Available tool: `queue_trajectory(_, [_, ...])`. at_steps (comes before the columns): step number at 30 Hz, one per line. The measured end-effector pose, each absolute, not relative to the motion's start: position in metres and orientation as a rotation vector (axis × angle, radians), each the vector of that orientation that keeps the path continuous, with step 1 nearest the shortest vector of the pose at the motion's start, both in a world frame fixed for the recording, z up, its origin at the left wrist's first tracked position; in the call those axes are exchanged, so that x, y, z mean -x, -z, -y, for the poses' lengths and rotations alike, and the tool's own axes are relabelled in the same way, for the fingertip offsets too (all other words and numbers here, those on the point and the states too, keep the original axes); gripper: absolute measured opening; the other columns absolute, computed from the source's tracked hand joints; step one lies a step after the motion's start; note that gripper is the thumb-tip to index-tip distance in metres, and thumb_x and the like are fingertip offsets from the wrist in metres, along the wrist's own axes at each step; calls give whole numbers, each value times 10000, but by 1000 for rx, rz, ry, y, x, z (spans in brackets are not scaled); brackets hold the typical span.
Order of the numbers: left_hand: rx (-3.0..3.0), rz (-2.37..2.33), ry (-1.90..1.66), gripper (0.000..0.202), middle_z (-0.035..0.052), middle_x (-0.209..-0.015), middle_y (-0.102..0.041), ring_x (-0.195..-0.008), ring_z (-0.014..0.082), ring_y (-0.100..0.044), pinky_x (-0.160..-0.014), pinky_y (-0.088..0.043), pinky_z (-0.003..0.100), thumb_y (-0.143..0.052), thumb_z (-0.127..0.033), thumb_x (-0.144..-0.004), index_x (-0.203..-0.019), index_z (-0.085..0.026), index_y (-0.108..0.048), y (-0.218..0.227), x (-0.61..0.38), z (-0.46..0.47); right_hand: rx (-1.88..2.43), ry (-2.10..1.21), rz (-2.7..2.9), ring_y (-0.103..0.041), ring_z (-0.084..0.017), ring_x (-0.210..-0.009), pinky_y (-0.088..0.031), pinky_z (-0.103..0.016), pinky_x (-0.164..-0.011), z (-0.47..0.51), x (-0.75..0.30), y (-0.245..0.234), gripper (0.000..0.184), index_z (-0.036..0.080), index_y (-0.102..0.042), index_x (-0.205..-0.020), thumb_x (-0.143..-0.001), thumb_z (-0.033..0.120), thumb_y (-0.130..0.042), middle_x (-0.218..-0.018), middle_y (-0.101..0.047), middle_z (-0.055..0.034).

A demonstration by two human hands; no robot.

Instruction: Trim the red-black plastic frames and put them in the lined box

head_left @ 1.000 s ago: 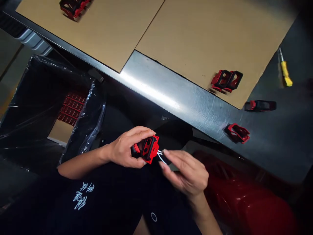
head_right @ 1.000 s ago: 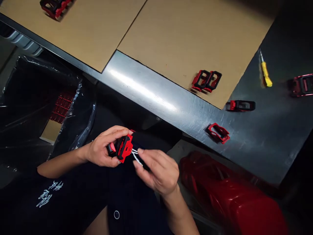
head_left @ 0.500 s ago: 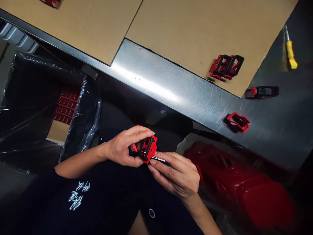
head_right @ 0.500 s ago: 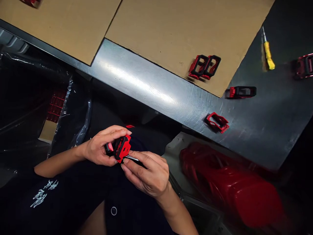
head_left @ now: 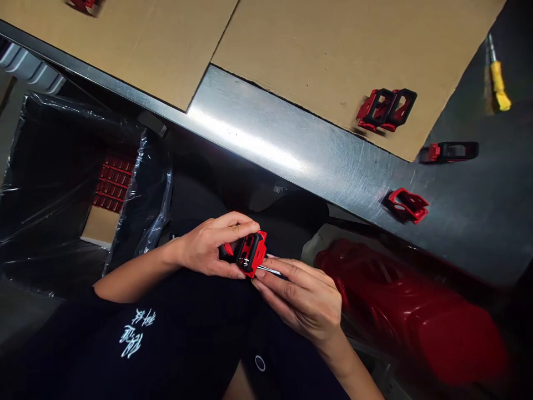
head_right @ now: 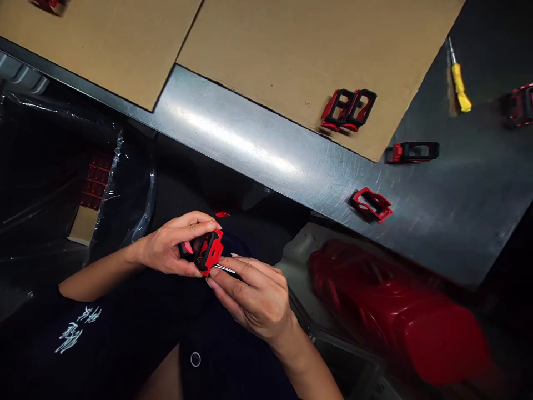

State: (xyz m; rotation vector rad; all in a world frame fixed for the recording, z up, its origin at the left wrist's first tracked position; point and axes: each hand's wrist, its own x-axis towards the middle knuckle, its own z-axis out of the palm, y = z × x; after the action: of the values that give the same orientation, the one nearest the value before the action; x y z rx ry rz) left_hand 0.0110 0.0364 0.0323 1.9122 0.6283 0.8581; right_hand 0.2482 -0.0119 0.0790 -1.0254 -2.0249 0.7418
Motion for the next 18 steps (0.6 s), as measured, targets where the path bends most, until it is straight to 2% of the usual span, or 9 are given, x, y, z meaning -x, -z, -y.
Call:
queue_trajectory(3, [-1927,-609,-845,952,193,-1255,-630,-1146,282,-677,-920,-632,403,-829,-455,-805,-1594,-223,-349,-31,-8,-38,999,-762,2036,-812,-188,-848,-691,-311,-870,12,-248,-80,123,175,-759,-1018,-905,130,-750,-946,-832,-72])
queue_trajectory(7, [-1940,-625,-853,883,209,-1256,-638,-1154,284,-680,-928,-633,396,-816,-442,-820,-1560,-178,-412,-32,-6,-39,974,-738,2060,-811,-186,-829,-696,-329,-874,11,-246,-82,162,177,-753,-1031,-884,109,-758,-943,-832,-63])
queue_trajectory(10, [-1946,-669,-860,905,196,-1248,-651,-1145,281,-685,-924,-637,393,-833,-455,-796,-1554,-189,-417,-34,-5,-37,963,-693,2092,-808,-181,-819,-695,-344,-889,11,-243,-83,194,174,-746,-1044,-873,83,-753,-942,-831,-57])
queue_trajectory(14, [-1954,-749,-886,920,161,-1257,-635,-1099,255,-686,-846,-644,360,-818,-331,-789,-1582,-235,-361,-33,-7,-34,977,-600,2136,-806,-173,-804,-688,-334,-913,12,-238,-84,194,155,-734,-1047,-876,63,-745,-924,-831,-62])
queue_trajectory(16, [-1940,-774,-914,863,144,-1246,-624,-1067,242,-686,-827,-638,354,-800,-271,-773,-1548,-243,-420,-30,-7,-33,998,-554,2131,-808,-179,-809,-688,-335,-915,12,-236,-85,199,151,-731,-1051,-873,62,-750,-928,-831,-66])
queue_trajectory(18, [-1882,-757,-992,826,134,-1226,-634,-1076,246,-680,-872,-626,381,-828,-297,-748,-1496,-243,-482,-26,-7,-34,1035,-538,2094,-807,-189,-798,-695,-339,-888,9,-237,-86,217,162,-725,-1058,-867,63,-758,-916,-829,-60])
